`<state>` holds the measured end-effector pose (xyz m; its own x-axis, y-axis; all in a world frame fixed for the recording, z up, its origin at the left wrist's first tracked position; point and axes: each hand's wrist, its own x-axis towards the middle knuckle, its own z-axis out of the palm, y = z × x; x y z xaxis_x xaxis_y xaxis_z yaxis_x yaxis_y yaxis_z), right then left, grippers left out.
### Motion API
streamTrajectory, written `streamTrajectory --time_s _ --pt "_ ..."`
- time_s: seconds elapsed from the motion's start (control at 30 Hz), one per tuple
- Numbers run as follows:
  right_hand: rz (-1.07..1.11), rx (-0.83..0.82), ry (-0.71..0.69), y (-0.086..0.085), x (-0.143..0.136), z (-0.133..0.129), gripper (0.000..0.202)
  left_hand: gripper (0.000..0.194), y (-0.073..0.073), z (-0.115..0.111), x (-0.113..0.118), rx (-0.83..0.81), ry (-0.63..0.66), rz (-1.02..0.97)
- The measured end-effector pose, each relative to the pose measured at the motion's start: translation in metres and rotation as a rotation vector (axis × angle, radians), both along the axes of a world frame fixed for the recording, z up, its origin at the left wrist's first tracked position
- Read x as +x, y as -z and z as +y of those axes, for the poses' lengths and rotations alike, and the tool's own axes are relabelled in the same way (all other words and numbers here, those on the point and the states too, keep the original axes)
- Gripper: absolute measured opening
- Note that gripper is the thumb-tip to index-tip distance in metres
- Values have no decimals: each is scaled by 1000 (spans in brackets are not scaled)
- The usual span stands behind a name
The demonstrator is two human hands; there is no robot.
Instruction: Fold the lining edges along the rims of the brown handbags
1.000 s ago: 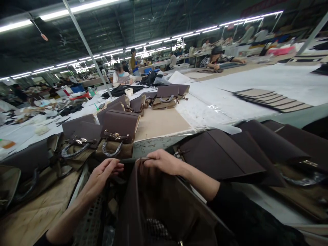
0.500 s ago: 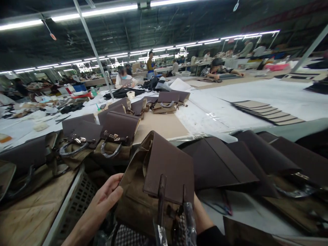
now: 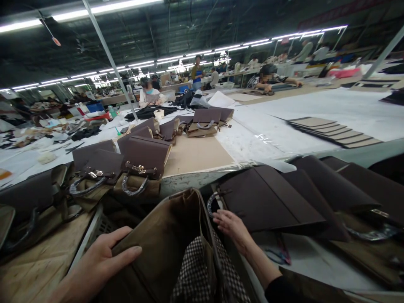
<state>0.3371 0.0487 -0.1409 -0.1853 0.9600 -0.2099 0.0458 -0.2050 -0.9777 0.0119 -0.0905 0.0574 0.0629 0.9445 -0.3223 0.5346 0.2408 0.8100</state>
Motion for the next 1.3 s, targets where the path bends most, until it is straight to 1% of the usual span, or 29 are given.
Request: streamTrajectory --time_s 0.03,0.07,0.1,0.13,0.17,0.2,0.23,0.27,0.33,0.4,0.47,0.63,0.77,0.87,0.93,1.03,1.1,1.17,1.23,1.3 --pt "2 5 29 -14 6 6 45 35 1 1 1 0 15 11" --pt "5 45 50 -31 10 12 43 34 3 2 2 -2 17 2" --pt "-17 138 33 -50 10 17 41 33 7 3 3 -9 12 -16" --pt "-43 235 -15 -71 7 21 38 33 12 4 5 -15 5 -32" --pt "-57 340 -101 -91 0 24 33 33 17 5 6 -18 0 -42" --pt "-77 463 -221 -109 -10 27 27 32 21 6 6 -19 -4 -47" --pt "-105 572 -327 -125 -21 30 23 32 24 6 6 -17 -5 -48" --pt "-139 653 -434 -136 -34 32 21 31 26 6 5 -16 -4 -47" --pt "-217 778 -622 -149 -59 36 22 30 27 7 4 -17 1 -39" --pt "-295 829 -752 -150 -78 41 25 30 25 7 2 -14 -5 -27" --pt "-368 820 -827 -148 -93 47 25 29 22 7 -1 -20 -4 -21" --pt "-489 764 -892 -143 -114 56 22 29 18 7 -9 -67 -21 -23" --pt "-528 796 -945 -142 -125 56 15 30 24 5 -16 -53 -59 -14" --pt "-473 762 -990 -141 -126 56 11 33 28 3 -22 -54 -98 -7" --pt "-418 724 -1009 -141 -123 56 11 31 28 -1 -26 -40 -131 8" --pt "-411 672 -1023 -143 -118 57 12 27 26 -10 -31 57 -183 58" --pt "-417 652 -1027 -145 -114 57 13 26 25 -17 -31 86 -235 40" --pt "-409 642 -1032 -147 -112 56 14 27 26 -23 -30 29 -297 -73" --pt "-396 634 -1043 -148 -110 56 14 31 27 -26 -28 -67 -351 -205" --pt "-381 623 -1062 -150 -108 56 13 36 31 -28 -26 -109 -392 -251"
